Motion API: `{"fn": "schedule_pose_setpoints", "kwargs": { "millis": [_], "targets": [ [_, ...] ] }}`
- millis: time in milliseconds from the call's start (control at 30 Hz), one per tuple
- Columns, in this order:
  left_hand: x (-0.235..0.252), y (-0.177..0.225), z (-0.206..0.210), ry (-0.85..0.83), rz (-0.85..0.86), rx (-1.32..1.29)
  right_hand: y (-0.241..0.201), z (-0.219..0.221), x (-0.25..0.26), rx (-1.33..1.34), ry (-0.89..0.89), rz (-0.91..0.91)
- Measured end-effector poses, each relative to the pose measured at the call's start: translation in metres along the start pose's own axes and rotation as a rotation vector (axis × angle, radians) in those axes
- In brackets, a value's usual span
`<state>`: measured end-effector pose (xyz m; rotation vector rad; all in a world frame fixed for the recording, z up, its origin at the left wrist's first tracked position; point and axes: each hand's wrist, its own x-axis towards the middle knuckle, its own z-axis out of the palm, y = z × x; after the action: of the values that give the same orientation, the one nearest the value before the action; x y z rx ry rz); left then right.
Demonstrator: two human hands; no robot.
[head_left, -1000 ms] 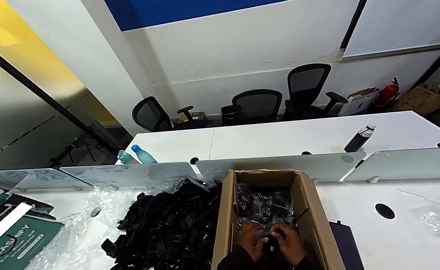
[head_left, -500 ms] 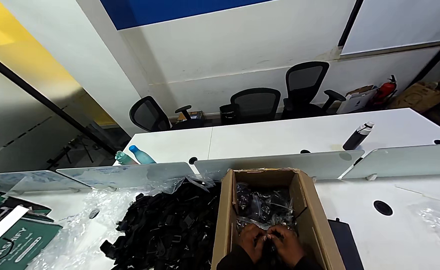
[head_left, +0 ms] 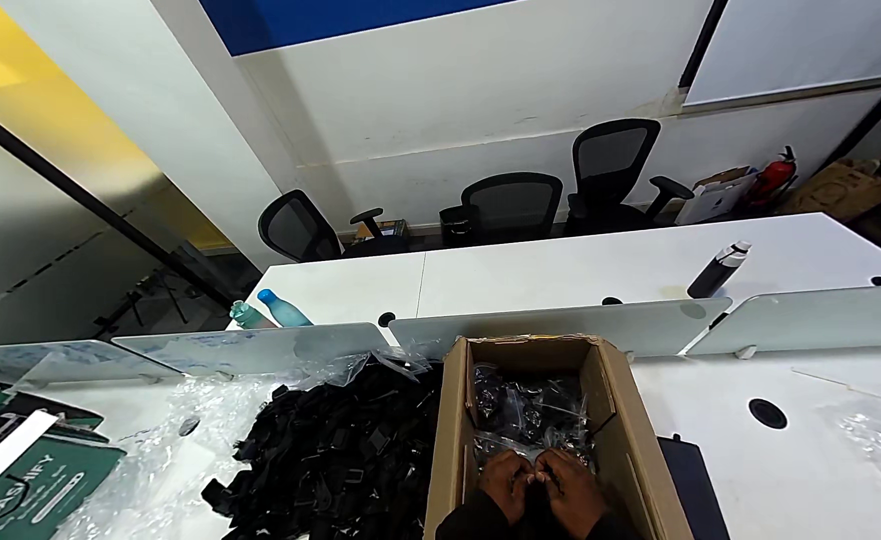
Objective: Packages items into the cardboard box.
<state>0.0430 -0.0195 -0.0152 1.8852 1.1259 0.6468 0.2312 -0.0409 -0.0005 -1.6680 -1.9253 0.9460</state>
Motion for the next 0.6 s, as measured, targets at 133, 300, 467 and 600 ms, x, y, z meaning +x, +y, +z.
{"fn": "schedule_pose_setpoints", "kwargs": {
  "millis": [133,300,467,600],
  "targets": [
    [0.003,0.004,-0.005,-0.003,-0.118,0.035,0.012,0.004,0.004,0.161,0.089,0.025],
    [0.002,0.006,-0.007,0.044,-0.135,0.044,0.015,0.008,0.006,0.294,0.113,0.014],
    [0.002,0.004,-0.006,0.048,-0.119,0.015,0.019,0.009,0.007,0.350,0.140,-0.035],
    [0.001,0.002,-0.003,0.034,-0.069,0.006,0.017,0.007,0.005,0.303,0.107,-0.007]
  ]
}}
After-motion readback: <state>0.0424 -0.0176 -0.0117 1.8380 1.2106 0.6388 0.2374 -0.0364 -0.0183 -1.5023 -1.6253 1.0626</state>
